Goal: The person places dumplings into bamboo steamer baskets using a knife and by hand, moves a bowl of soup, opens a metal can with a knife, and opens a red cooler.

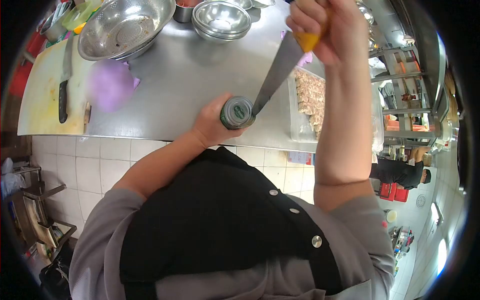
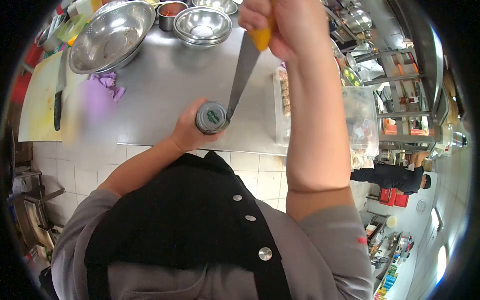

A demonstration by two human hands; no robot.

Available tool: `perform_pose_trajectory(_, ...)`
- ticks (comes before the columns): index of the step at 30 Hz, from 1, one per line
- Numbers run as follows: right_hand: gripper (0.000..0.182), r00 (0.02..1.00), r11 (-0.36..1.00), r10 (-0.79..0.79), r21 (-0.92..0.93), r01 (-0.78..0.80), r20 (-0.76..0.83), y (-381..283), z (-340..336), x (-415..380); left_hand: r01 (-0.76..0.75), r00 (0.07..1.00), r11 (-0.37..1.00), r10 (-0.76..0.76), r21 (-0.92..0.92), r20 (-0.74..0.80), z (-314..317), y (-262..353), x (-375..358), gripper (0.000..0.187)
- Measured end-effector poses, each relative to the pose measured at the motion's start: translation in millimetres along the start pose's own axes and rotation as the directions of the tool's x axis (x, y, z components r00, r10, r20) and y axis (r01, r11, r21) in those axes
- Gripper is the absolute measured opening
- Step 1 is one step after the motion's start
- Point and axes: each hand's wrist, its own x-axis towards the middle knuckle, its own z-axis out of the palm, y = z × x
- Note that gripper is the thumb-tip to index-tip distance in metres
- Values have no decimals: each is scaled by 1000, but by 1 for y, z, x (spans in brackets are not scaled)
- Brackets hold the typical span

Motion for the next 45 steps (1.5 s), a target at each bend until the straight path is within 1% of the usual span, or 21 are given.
perform_pose_trajectory(3,43,969,969,210,102,-224,132,36,-19,64,16,1000,999,-17,-29,-3,2,-1,-5,90)
perform_pose_trajectory(5,39,952,952,300,41,-302,54,57,-25,97,55,998,995,-51,-80,41,6,-6,-10,90)
perform_pose_trajectory(9,36,979,990,139,1,-141,-151,35,-31,57,63,997,989,-55,-132,62,0,-13,-13,91)
perform_pose_trajectory(10,36,982,999,50,4,-51,-182,24,-26,35,21,1000,992,-21,-122,3,1,-14,-13,92)
perform_pose_trajectory(11,38,943,999,-29,-30,20,-332,17,-11,12,-22,999,994,16,-107,-52,2,-16,-12,92)
perform_pose_trajectory(12,41,951,994,-114,-33,109,-287,15,-15,-14,-63,993,994,54,-88,-102,2,-15,-11,93)
perform_pose_trajectory(13,41,914,982,-180,-120,146,-363,8,11,-41,-30,995,998,25,-55,-97,4,-13,-9,94)
perform_pose_trajectory(14,32,880,963,-269,-96,251,-391,12,16,-58,5,996,1000,-7,-22,-90,6,-10,-7,94)
perform_pose_trajectory(16,40,908,923,-380,-132,361,-177,8,14,-91,38,996,999,-37,5,-77,8,-9,-7,95)
perform_pose_trajectory(19,39,884,884,-446,-225,410,-142,5,23,-121,31,999,999,-32,-28,-44,8,-8,-6,96)
perform_pose_trajectory(22,38,888,890,-456,-34,454,-59,8,11,-108,49,999,996,-47,-76,27,1,-3,-2,95)
perform_pose_trajectory(25,39,929,929,-367,19,369,-48,5,1,-77,97,992,991,-89,-95,89,-5,1,1,95)
perform_pose_trajectory(29,39,989,991,-135,28,134,61,9,-19,-19,102,993,993,-98,-52,71,-3,4,4,93)
perform_pose_trajectory(31,40,972,968,64,224,-116,227,25,-33,25,115,991,991,-110,-66,72,-4,1,3,93)
perform_pose_trajectory(33,44,937,908,143,334,-252,317,49,-40,63,170,982,972,-155,-161,103,3,-4,-3,92)
perform_pose_trajectory(36,46,973,940,192,259,-221,130,52,-40,73,192,976,974,-176,-120,130,-7,-6,-2,90)
perform_pose_trajectory(38,46,991,981,112,151,-121,70,40,-43,39,93,995,991,-88,-99,57,-14,-6,-6,87)
perform_pose_trajectory(39,45,988,997,35,77,-24,-149,30,-27,11,45,999,995,-43,-84,22,-16,-5,-8,86)
perform_pose_trajectory(41,43,920,996,-70,23,85,-386,20,5,-39,101,994,993,-103,-56,-45,-12,8,-10,85)
perform_pose_trajectory(42,38,946,980,-195,-17,198,-258,19,5,-62,127,989,991,-129,-42,-75,-11,13,-11,84)
perform_pose_trajectory(45,38,910,929,-370,-39,369,-190,2,10,-97,87,993,996,-86,9,-78,0,2,-11,84)
